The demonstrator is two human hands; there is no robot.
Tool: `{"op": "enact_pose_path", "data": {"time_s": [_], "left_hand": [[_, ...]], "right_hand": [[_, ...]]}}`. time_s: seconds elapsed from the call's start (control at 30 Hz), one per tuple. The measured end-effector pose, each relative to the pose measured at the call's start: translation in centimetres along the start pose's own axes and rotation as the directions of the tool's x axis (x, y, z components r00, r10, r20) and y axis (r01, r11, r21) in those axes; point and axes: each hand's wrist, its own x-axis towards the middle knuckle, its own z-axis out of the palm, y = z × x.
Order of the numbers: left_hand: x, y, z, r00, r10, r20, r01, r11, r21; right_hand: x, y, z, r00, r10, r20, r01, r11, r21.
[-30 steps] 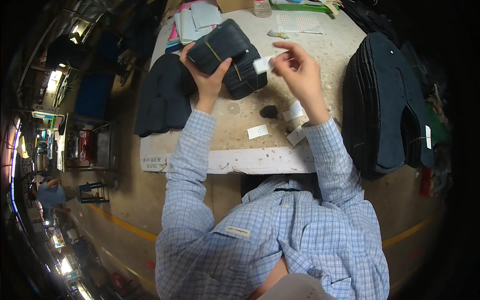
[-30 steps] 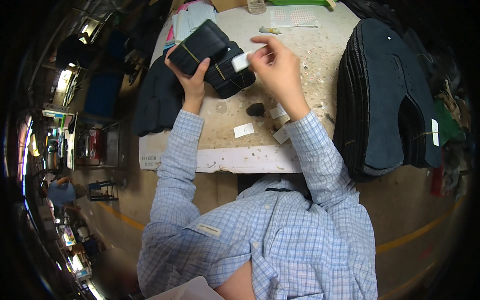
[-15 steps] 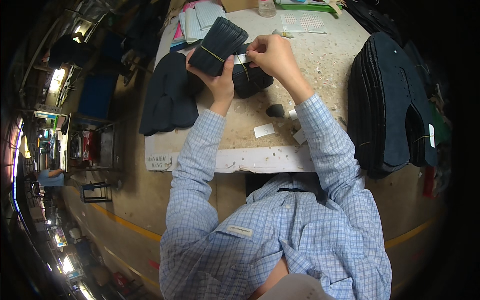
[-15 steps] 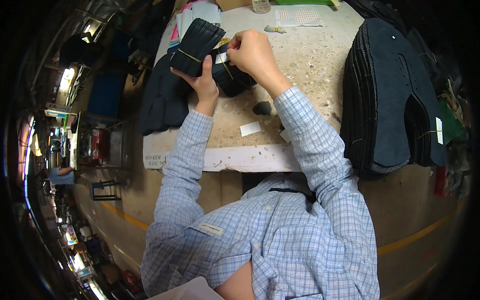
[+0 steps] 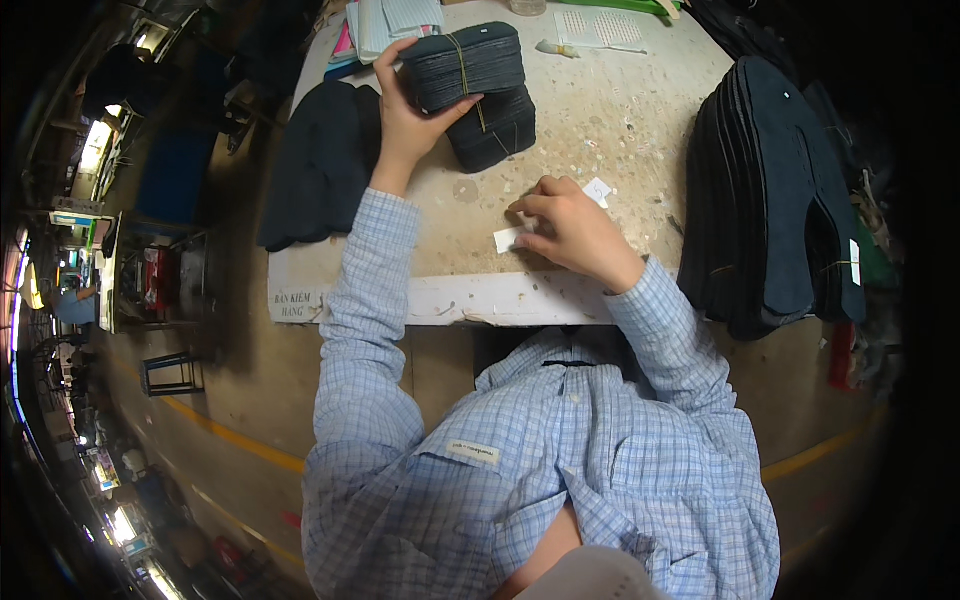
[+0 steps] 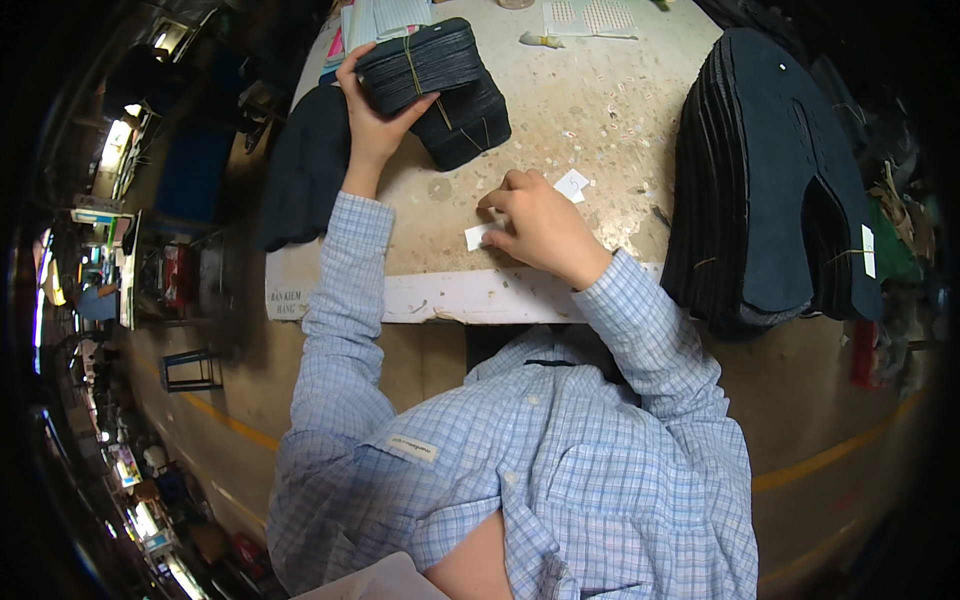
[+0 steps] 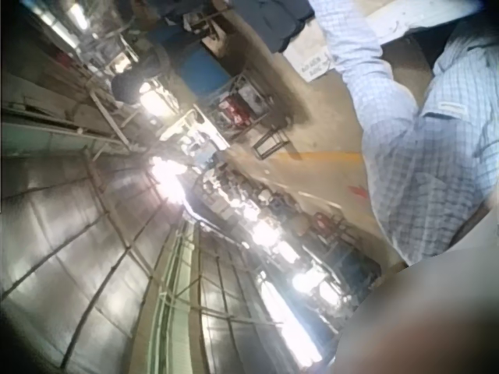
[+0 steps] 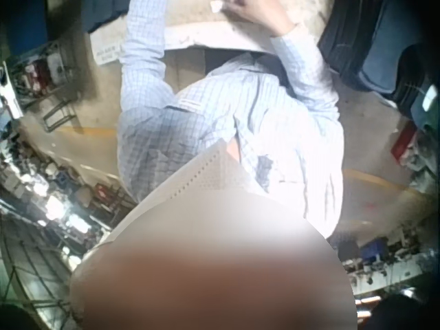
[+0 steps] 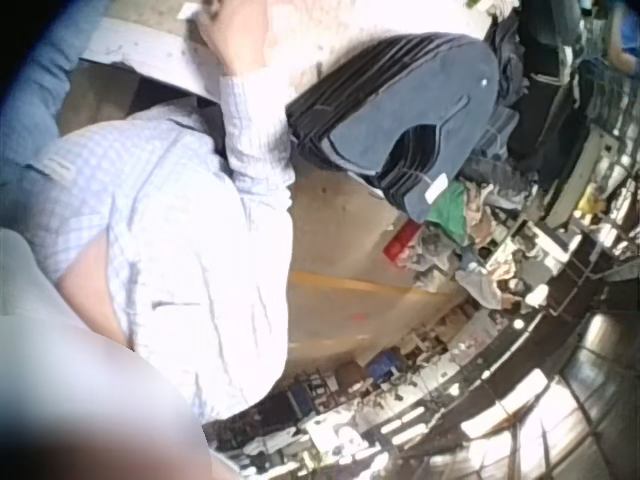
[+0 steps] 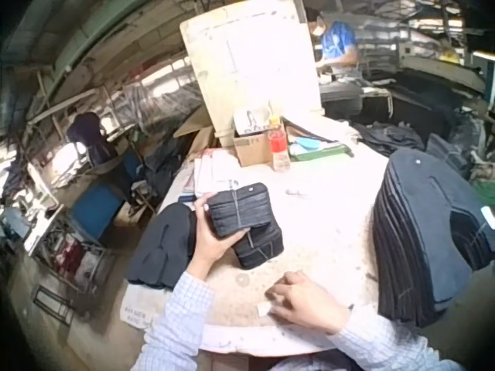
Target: The person handles black shoe parts, writes on small white labels with a pen, and sticks the labels onto the parts. They then stack the labeled parts and move them to a basket.
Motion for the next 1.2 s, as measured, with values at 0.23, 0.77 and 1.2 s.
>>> {"op": "enact_pose_path", "data": {"time_s": [0.23, 0.77, 1.2], "left_hand": [[0.2, 1.1, -0.8, 0.998, -0.019, 0.051, 0.027, 0.987, -0.159], [-0.3, -0.2, 0.3, 0.981, -0.194, 0.008, 0.184, 0.916, -0.356], [-1.0, -0.4, 0.9, 0.985, -0.175, -0.007, 0.161, 0.919, -0.361]], "right_hand": [[-0.3, -0.1, 0.8, 0.998, -0.030, -0.056, 0.033, 0.998, 0.050], [14.8, -1.4, -6.4, 0.792, -0.038, -0.609, 0.016, 0.999, -0.041], [14.4, -3.4, -4.9, 0.653, -0.323, -0.685, 0.126, 0.938, -0.323]]}}
